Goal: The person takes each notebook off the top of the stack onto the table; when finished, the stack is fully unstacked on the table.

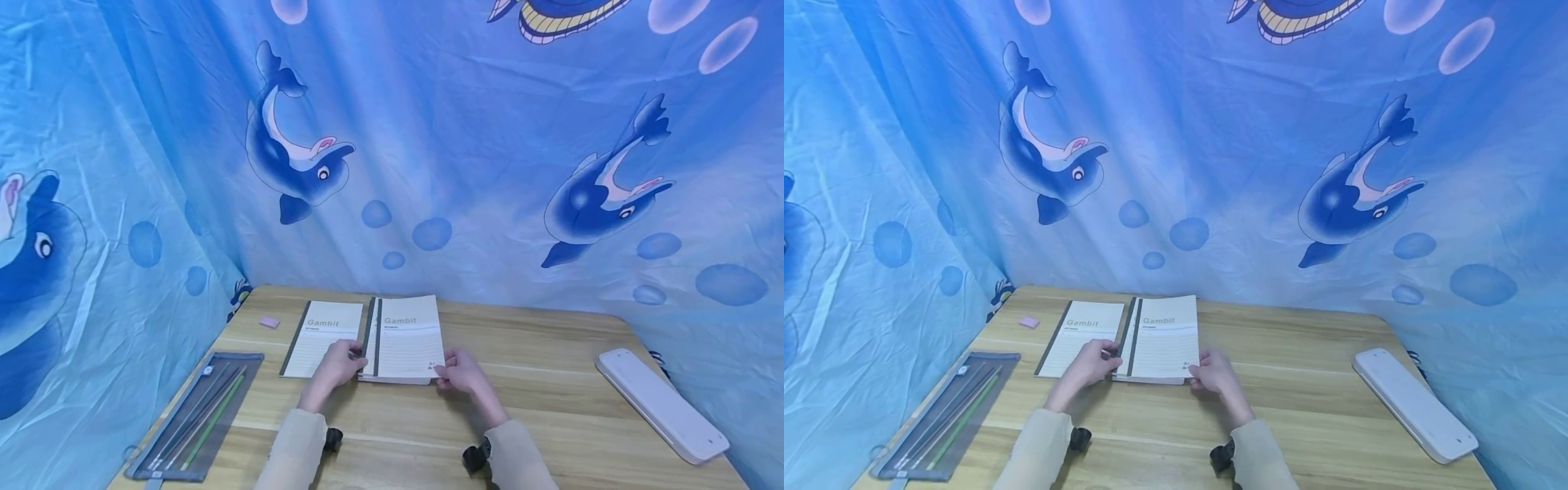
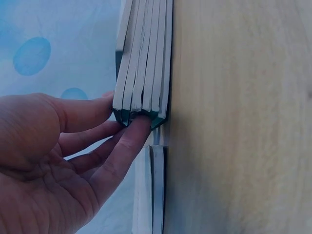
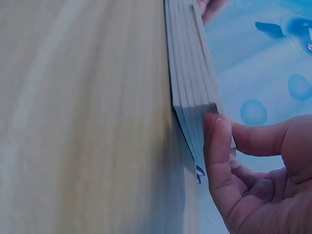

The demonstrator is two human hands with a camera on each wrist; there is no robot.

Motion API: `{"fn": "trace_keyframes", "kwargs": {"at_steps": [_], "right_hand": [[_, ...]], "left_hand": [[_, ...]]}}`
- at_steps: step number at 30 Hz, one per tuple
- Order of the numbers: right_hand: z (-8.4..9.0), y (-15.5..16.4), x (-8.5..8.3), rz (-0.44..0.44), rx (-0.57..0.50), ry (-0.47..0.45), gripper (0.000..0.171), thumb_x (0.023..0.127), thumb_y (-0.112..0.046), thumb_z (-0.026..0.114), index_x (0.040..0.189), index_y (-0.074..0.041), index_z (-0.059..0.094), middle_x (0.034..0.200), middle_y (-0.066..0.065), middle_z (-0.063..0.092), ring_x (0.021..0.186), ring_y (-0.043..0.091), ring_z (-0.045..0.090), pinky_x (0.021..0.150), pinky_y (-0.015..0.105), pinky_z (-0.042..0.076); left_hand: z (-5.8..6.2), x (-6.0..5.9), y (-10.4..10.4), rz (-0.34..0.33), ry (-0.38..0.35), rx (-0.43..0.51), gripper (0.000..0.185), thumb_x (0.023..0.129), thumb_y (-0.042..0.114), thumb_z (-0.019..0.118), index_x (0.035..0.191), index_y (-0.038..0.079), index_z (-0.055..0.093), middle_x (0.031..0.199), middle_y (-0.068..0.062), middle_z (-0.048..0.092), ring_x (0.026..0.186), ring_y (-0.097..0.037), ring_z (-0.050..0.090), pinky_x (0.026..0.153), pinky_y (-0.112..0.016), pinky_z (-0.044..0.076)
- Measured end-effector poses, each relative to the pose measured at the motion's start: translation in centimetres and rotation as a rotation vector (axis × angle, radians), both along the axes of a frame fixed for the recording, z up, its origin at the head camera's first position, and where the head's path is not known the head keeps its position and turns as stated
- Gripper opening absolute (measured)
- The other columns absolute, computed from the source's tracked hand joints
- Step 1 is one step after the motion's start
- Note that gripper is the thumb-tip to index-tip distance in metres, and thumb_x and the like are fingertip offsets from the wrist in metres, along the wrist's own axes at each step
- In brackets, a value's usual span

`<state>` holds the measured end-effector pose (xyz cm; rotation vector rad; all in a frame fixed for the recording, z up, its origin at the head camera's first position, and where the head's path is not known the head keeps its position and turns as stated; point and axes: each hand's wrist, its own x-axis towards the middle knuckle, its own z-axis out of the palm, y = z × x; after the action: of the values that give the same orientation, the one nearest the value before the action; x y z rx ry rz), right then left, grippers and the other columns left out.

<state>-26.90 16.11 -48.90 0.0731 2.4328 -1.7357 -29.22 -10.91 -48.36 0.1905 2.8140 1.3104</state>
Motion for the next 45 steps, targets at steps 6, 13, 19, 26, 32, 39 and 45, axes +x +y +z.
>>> {"fn": "trace_keyframes", "kwargs": {"at_steps": [6, 13, 19, 26, 32, 39, 45], "right_hand": [[0.5, 1.3, -0.1, -0.002, -0.032, -0.021, 0.02, 0.088, 0.013, 0.059, 0.107, 0.016, 0.051, 0.081, 0.019, 0.064, 0.061, 0.018, 0.066, 0.061, 0.029, 0.06], [1.0, 2.6, 0.1, -0.004, -0.03, -0.001, 0.024, 0.088, 0.013, 0.059, 0.11, 0.018, 0.051, 0.082, 0.019, 0.063, 0.061, 0.017, 0.064, 0.062, 0.029, 0.06], [0.9, 4.2, 0.3, -0.039, -0.033, 0.016, 0.029, 0.089, 0.011, 0.06, 0.114, 0.019, 0.049, 0.086, 0.019, 0.064, 0.061, 0.016, 0.064, 0.061, 0.028, 0.059], [0.9, 6.9, 0.5, -0.015, -0.039, 0.014, 0.03, 0.09, 0.01, 0.06, 0.115, 0.02, 0.047, 0.085, 0.016, 0.064, 0.063, 0.015, 0.064, 0.063, 0.026, 0.058], [0.5, 9.5, 0.8, 0.045, -0.052, 0.012, 0.028, 0.093, 0.009, 0.058, 0.114, 0.022, 0.044, 0.084, 0.013, 0.065, 0.065, 0.013, 0.064, 0.063, 0.023, 0.057], [0.3, 11.3, 0.9, 0.047, -0.074, -0.013, 0.03, 0.094, 0.01, 0.055, 0.116, 0.024, 0.041, 0.085, 0.012, 0.066, 0.067, 0.013, 0.064, 0.065, 0.023, 0.057], [0.1, 11.6, 0.8, 0.013, -0.08, -0.053, 0.033, 0.093, 0.012, 0.054, 0.119, 0.026, 0.04, 0.089, 0.017, 0.065, 0.067, 0.014, 0.064, 0.065, 0.023, 0.058]], "left_hand": [[-0.1, -0.1, 0.1, 0.003, -0.013, 0.01, 0.037, 0.084, 0.001, 0.074, 0.117, -0.011, 0.064, 0.098, -0.015, 0.07, 0.091, -0.027, 0.066, 0.083, -0.043, 0.055], [0.1, 0.2, 0.0, 0.014, -0.005, -0.007, 0.038, 0.083, 0.001, 0.075, 0.117, -0.011, 0.064, 0.097, -0.015, 0.07, 0.09, -0.028, 0.067, 0.084, -0.043, 0.056], [-0.1, 0.1, 0.0, 0.011, 0.004, -0.014, 0.037, 0.083, 0.002, 0.075, 0.117, -0.011, 0.064, 0.097, -0.016, 0.07, 0.091, -0.029, 0.067, 0.083, -0.043, 0.056], [-0.3, -0.1, 0.0, 0.017, 0.004, -0.015, 0.039, 0.083, 0.002, 0.075, 0.118, -0.01, 0.064, 0.098, -0.015, 0.07, 0.09, -0.028, 0.067, 0.083, -0.043, 0.056], [-0.5, -0.1, 0.0, 0.018, -0.003, -0.013, 0.039, 0.084, 0.003, 0.075, 0.118, -0.009, 0.064, 0.102, -0.017, 0.07, 0.093, -0.03, 0.067, 0.085, -0.045, 0.055], [-0.4, 0.0, -0.1, 0.025, -0.005, -0.002, 0.037, 0.084, 0.003, 0.075, 0.118, -0.009, 0.065, 0.103, -0.017, 0.07, 0.094, -0.031, 0.067, 0.086, -0.046, 0.055], [-0.5, 0.0, -0.2, 0.022, 0.002, -0.005, 0.036, 0.084, 0.003, 0.075, 0.117, -0.009, 0.065, 0.103, -0.018, 0.07, 0.096, -0.032, 0.067, 0.087, -0.046, 0.055]]}}
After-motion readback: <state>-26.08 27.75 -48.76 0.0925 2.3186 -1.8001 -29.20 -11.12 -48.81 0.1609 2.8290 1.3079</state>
